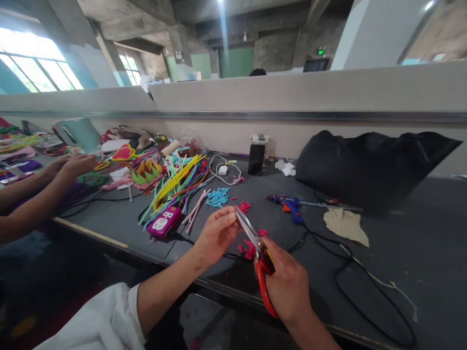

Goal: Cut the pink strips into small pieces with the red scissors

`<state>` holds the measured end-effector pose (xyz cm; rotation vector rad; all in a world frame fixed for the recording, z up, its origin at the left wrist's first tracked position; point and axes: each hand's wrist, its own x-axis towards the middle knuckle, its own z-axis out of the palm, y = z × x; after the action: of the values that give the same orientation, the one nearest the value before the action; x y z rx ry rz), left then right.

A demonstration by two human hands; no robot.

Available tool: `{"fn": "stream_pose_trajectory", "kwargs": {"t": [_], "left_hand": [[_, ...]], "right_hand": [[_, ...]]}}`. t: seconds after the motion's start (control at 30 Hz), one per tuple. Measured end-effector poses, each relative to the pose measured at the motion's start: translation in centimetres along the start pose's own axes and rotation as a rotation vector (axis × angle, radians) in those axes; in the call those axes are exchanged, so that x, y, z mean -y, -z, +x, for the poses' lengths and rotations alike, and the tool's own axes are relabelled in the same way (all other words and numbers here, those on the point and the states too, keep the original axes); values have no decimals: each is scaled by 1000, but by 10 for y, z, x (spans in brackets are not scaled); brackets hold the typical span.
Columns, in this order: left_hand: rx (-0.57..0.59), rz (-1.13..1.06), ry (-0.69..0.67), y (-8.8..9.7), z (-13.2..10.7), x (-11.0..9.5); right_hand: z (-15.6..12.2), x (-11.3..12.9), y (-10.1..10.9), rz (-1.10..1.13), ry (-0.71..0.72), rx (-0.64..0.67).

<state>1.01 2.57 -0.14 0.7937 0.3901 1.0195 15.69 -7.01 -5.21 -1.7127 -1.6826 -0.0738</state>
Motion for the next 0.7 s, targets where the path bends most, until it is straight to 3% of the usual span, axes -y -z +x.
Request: {"fn": "stream_pose_trajectory", "kwargs": {"t": [0.4,0.7], "left_hand": [[-5,-22,2,1,1,0],[26,65,-51,5,6,-1]], "right_hand": [[-2,-2,-4,-43,77,-60],[2,0,0,35,-42,-49]]}}
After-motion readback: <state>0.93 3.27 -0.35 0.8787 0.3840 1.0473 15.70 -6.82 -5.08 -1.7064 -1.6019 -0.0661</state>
